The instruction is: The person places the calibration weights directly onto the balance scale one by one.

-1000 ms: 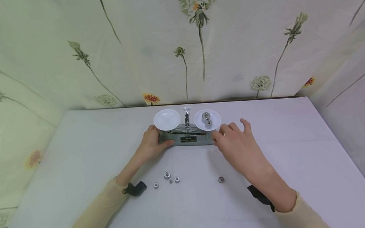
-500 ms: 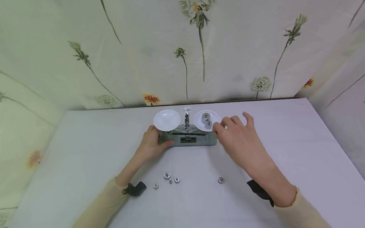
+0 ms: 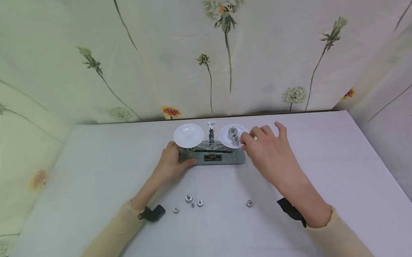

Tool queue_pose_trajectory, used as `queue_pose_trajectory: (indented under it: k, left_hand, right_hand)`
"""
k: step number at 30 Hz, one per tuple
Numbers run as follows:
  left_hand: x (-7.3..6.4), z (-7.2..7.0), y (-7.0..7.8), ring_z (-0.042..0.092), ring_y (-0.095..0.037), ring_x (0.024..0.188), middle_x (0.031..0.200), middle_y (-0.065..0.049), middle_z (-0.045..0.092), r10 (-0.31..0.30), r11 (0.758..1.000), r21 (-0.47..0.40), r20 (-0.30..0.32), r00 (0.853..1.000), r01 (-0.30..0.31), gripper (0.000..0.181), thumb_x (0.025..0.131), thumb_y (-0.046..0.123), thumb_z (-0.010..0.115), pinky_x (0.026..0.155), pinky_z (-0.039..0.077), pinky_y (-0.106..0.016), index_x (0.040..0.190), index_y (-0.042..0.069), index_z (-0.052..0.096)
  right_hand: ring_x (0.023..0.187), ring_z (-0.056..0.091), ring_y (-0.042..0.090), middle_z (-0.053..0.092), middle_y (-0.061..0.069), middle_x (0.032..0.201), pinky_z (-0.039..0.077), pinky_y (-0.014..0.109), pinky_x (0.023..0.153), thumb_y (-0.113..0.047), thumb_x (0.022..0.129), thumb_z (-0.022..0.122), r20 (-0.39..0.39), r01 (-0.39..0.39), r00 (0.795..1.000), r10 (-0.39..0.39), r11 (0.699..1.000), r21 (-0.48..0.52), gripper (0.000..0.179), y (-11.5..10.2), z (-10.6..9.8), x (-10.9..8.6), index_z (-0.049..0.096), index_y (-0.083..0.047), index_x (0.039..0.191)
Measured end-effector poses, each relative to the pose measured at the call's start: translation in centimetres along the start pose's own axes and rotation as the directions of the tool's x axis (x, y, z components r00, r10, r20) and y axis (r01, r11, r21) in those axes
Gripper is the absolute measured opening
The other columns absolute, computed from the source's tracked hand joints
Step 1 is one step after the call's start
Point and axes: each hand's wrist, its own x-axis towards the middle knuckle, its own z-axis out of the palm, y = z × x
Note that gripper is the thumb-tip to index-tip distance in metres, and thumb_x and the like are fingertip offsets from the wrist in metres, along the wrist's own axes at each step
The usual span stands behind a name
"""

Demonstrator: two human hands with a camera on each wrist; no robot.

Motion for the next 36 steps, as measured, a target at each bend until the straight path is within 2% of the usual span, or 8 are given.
queue_pose_trajectory:
  k: [13, 22, 36]
  left_hand:
    - [0.0, 0.0, 0.0, 0.049, -0.042, 0.146, 0.150, -0.029, 0.058, 0.004, 1.000, -0.004, -0.001, 1.000, -0.004, 0.074, 0.094, 0.020, 0.085, 0.124, 0.037, -0.063, 0.155, -0.003, 0.051]
    - [0.0, 0.0, 0.1, 0.050, -0.043, 0.145, 0.152, -0.029, 0.056, -0.011, 1.000, -0.003, 0.002, 1.000, 0.011, 0.075, 0.094, 0.021, 0.085, 0.122, 0.040, -0.062, 0.156, -0.003, 0.050]
    - [0.0, 0.1, 0.0, 0.049, -0.040, 0.146, 0.149, -0.026, 0.060, 0.011, 1.000, 0.010, -0.007, 1.000, -0.011, 0.072, 0.094, 0.019, 0.084, 0.123, 0.038, -0.061, 0.154, -0.002, 0.052]
  right_hand:
    - [0.103, 0.072, 0.041, 0.074, 0.013, 0.102, 0.041, 0.079, 0.109, -0.006, 0.094, 0.082, -0.024, -0.010, 1.000, 0.010, 1.000, 0.005, 0.015, 0.5, 1.0, 0.9, 0.072, -0.009, 0.105]
    - [0.106, 0.072, 0.041, 0.075, 0.013, 0.103, 0.042, 0.079, 0.108, -0.006, 0.095, 0.080, -0.005, -0.023, 1.000, 0.023, 1.000, 0.015, 0.014, 0.7, 1.5, 1.5, 0.074, -0.009, 0.107]
    - [0.109, 0.072, 0.042, 0.077, 0.014, 0.106, 0.041, 0.080, 0.109, -0.009, 0.095, 0.082, 0.045, -0.049, 0.998, 0.049, 0.999, 0.018, 0.017, 0.8, 1.6, 1.7, 0.074, -0.010, 0.110]
